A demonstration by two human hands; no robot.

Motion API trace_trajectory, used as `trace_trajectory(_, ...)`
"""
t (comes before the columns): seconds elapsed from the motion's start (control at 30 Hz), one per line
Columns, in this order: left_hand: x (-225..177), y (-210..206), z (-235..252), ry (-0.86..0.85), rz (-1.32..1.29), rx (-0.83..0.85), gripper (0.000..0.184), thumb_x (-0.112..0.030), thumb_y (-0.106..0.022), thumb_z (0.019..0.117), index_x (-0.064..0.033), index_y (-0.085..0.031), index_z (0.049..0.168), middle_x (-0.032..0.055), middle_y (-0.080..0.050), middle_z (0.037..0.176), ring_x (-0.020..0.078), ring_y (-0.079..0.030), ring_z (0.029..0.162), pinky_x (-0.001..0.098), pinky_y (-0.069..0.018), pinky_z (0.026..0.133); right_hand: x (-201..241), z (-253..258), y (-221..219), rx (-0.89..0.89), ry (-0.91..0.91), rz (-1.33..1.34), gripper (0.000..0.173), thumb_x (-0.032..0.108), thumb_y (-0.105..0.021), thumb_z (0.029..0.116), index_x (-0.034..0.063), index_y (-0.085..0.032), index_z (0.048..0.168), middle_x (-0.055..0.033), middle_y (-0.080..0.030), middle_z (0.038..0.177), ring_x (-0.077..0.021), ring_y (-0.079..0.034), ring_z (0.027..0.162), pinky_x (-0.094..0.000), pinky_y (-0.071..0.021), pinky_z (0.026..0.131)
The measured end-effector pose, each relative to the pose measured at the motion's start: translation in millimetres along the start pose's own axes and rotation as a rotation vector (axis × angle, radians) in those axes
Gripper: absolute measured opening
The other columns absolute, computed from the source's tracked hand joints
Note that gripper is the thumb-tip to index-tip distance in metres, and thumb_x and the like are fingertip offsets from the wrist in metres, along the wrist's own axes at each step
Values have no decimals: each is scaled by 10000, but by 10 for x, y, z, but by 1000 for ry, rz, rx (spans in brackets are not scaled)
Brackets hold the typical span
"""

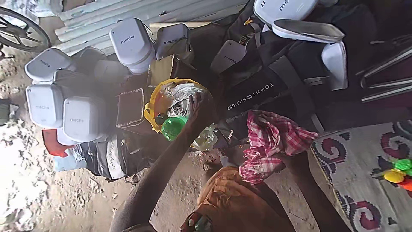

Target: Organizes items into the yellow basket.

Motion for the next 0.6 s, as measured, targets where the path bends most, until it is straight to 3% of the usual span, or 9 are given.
trace_trajectory(0.07, 51, -69, 22, -35, 28, -6, 323, -230, -761, 894, -70, -737, 1174, 216, -541, 1469, 464, -432, 1395, 672, -311, 1117, -81, -41, -34, 7, -35, 4, 639, 35, -788, 630, -74, -537, 1208, 5, -657, 1044, 83, -621, 946, -122, -527, 845)
trace_trajectory(0.13, 221, -53, 50, -85, 10, -57, 183, -166, -714, 911, -9, -752, 997, 210, -642, 1313, 434, -541, 1283, 645, -425, 1023, -141, -70, -61, 2, -52, -1, 664, 46, -793, 628, -92, -532, 1222, -13, -658, 1060, 80, -618, 961, -124, -521, 857)
trace_trajectory(0.2, 454, -13, 45, -71, -9, -77, 143, -132, -685, 921, 0, -733, 944, 176, -662, 1260, 397, -582, 1221, 599, -472, 976, -180, -81, -95, -1, -74, -1, 672, 50, -789, 612, -90, -536, 1220, -12, -659, 1058, 82, -617, 959, -122, -519, 855)
trace_trajectory(0.3, 767, 77, -44, -55, -115, -128, 144, -30, -717, 891, 48, -719, 1012, 220, -653, 1270, 421, -580, 1232, 590, -452, 1051, -200, -44, -131, 4, -87, 7, 670, 28, -790, 612, -96, -534, 1219, -17, -658, 1062, 77, -616, 958, -124, -521, 852)
trace_trajectory(0.43, 978, 213, -201, -26, -206, -218, 352, 60, -731, 839, 18, -674, 1184, 231, -635, 1286, 412, -598, 1224, 586, -466, 1029, -174, 43, -175, 12, -88, 42, 648, 23, -777, 616, -60, -537, 1213, 6, -660, 1047, 66, -631, 946, -137, -540, 839)
trace_trajectory(0.6, 949, 157, -212, -50, -285, -277, 274, 43, -682, 869, 27, -693, 1142, 215, -644, 1287, 376, -612, 1217, 558, -482, 1024, 38, 170, -287, -2, -43, -22, 647, -19, -785, 646, -86, -518, 1231, -21, -650, 1059, 62, -625, 942, -146, -537, 844)
Point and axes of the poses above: each hand's wrist, its own z-axis towards the middle knuckle, its own y-axis out of the back of the hand, x = y × z, the point moved 6 cm from there along z, towards the middle knuckle
